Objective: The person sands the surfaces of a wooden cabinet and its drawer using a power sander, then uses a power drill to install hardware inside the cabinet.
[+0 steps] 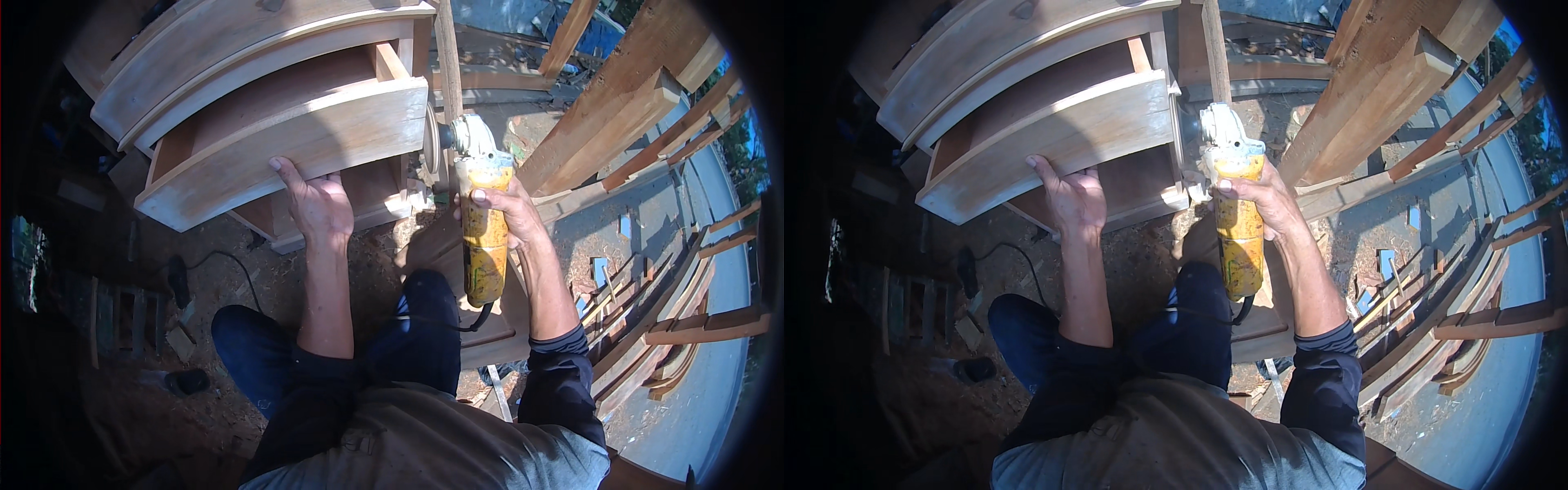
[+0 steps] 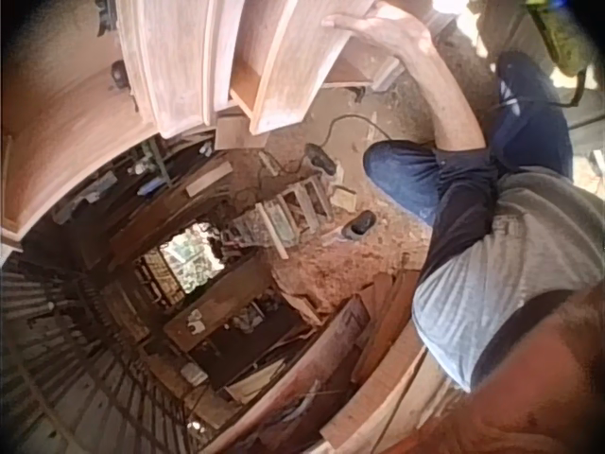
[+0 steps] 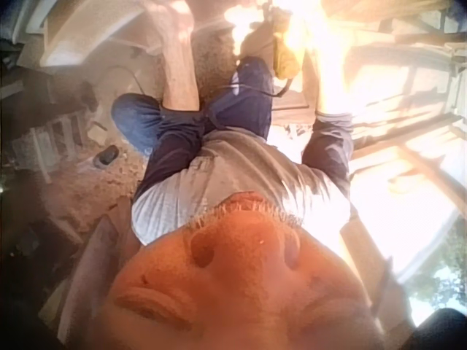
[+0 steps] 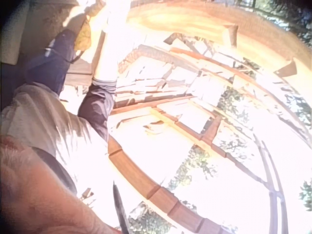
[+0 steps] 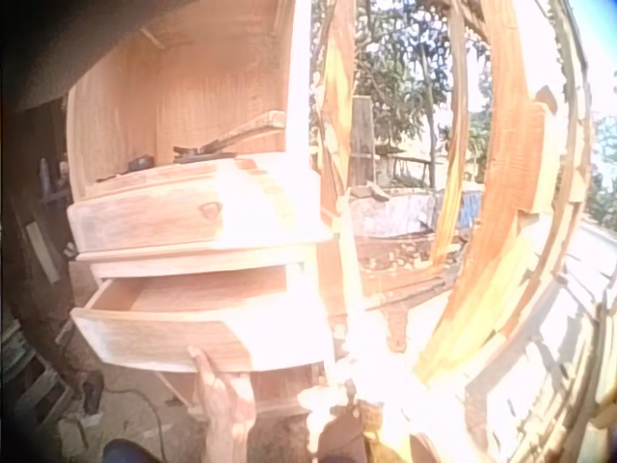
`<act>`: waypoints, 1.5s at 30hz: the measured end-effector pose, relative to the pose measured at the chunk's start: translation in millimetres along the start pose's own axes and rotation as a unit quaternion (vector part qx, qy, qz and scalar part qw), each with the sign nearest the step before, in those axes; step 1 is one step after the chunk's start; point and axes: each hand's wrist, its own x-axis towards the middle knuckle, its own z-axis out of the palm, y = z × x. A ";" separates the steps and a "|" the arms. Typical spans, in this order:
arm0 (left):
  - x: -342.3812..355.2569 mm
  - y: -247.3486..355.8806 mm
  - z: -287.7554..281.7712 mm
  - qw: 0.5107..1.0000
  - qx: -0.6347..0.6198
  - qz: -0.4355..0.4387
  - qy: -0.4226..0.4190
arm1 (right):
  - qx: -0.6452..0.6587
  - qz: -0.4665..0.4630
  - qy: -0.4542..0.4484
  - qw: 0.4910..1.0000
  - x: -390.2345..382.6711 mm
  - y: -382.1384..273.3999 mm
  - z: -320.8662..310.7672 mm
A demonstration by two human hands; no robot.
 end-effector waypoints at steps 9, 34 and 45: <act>1.6 4.2 -0.4 1.000 -0.011 -0.003 0.029 | 0.036 0.066 -0.030 0.997 2.7 23.7 -2.6; -195.4 95.6 -148.0 0.705 0.591 -0.021 -0.390 | 0.429 0.229 -0.092 0.869 -31.3 248.7 123.0; -191.6 176.7 -216.7 0.914 0.082 -0.394 0.051 | 0.248 0.363 -0.269 0.857 3.9 290.1 266.5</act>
